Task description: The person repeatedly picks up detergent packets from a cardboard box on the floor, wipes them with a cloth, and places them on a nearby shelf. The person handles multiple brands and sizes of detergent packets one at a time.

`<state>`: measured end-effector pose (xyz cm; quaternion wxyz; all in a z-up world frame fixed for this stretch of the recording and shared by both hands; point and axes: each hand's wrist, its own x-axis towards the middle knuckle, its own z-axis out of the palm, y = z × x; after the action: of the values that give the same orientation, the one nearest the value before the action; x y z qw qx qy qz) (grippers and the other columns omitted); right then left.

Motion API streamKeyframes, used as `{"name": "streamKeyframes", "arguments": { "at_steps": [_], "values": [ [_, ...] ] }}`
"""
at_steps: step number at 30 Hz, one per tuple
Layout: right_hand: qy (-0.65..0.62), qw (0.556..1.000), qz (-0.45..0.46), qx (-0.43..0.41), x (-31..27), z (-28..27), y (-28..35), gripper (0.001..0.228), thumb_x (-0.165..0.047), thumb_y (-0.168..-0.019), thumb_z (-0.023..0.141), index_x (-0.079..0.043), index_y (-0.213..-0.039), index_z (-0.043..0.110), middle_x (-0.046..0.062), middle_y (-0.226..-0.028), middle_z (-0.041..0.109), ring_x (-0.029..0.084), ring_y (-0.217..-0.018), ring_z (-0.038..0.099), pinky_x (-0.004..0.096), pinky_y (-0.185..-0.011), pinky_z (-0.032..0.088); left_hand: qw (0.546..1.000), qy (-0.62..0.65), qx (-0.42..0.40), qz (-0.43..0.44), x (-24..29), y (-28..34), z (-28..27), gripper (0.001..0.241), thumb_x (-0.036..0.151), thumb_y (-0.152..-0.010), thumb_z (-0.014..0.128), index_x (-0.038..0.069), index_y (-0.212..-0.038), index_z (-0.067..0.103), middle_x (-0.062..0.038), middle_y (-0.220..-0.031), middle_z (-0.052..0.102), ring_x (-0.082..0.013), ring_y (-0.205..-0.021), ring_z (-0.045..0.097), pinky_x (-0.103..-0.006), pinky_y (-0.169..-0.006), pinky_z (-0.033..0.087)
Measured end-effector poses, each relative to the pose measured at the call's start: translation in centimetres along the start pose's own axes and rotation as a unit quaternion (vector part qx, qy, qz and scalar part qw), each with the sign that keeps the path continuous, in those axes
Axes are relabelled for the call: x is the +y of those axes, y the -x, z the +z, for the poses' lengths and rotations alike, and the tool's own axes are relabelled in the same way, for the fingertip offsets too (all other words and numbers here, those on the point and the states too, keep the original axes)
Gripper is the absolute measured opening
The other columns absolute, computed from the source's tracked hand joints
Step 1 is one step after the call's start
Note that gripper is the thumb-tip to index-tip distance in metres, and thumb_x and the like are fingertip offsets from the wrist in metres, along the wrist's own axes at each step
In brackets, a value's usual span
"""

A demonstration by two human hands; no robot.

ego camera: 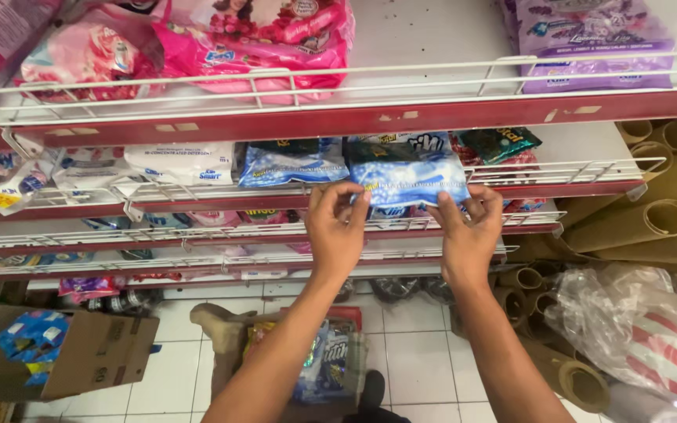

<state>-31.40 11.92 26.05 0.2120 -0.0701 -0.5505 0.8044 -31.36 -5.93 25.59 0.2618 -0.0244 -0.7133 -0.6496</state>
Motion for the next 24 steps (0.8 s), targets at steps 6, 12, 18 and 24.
{"name": "streamKeyframes", "arguments": {
  "at_steps": [6, 12, 18, 24],
  "values": [
    [0.093, 0.993, -0.049, -0.054, 0.6, 1.0, -2.4, 0.039, 0.000, -0.101, 0.067, 0.003, -0.136, 0.051, 0.012, -0.119, 0.062, 0.015, -0.102, 0.069, 0.030, -0.090, 0.063, 0.999, -0.022, -0.003, 0.049, 0.1, -1.8, 0.9, 0.027, 0.007, -0.098, 0.070, 0.006, -0.125, 0.069, -0.013, -0.135, 0.056, -0.0139, -0.102, 0.068, -0.0250, -0.082, 0.063],
    [0.384, 0.888, -0.242, -0.076, -0.6, 0.9, -0.3, 0.051, -0.004, -0.094, 0.072, 0.000, -0.141, 0.052, 0.023, -0.141, 0.049, 0.023, -0.099, 0.066, 0.033, -0.081, 0.056, 0.935, -0.277, -0.042, 0.217, 0.7, -0.3, -0.4, 0.047, 0.013, -0.089, 0.074, 0.006, -0.134, 0.062, -0.016, -0.148, 0.050, -0.0345, -0.118, 0.057, -0.0467, -0.096, 0.054],
    [0.493, 0.806, -0.302, -0.127, -0.9, 1.5, -0.4, 0.060, -0.016, -0.094, 0.075, 0.000, -0.147, 0.050, 0.029, -0.154, 0.041, 0.048, -0.137, 0.052, 0.049, -0.109, 0.049, 0.925, -0.316, -0.114, 0.177, 1.5, -0.7, -0.6, 0.063, 0.019, -0.088, 0.073, 0.003, -0.145, 0.051, -0.021, -0.153, 0.043, -0.0402, -0.118, 0.057, -0.0472, -0.089, 0.057],
    [0.497, 0.807, -0.272, -0.163, -1.4, 1.7, -0.9, 0.068, -0.018, -0.093, 0.075, 0.004, -0.150, 0.045, 0.037, -0.155, 0.033, 0.055, -0.139, 0.043, 0.050, -0.112, 0.042, 0.910, -0.349, -0.153, 0.166, 1.7, -1.3, -0.5, 0.074, 0.023, -0.087, 0.075, 0.000, -0.149, 0.044, -0.023, -0.155, 0.037, -0.0458, -0.122, 0.053, -0.0490, -0.089, 0.056]
  ]
}}
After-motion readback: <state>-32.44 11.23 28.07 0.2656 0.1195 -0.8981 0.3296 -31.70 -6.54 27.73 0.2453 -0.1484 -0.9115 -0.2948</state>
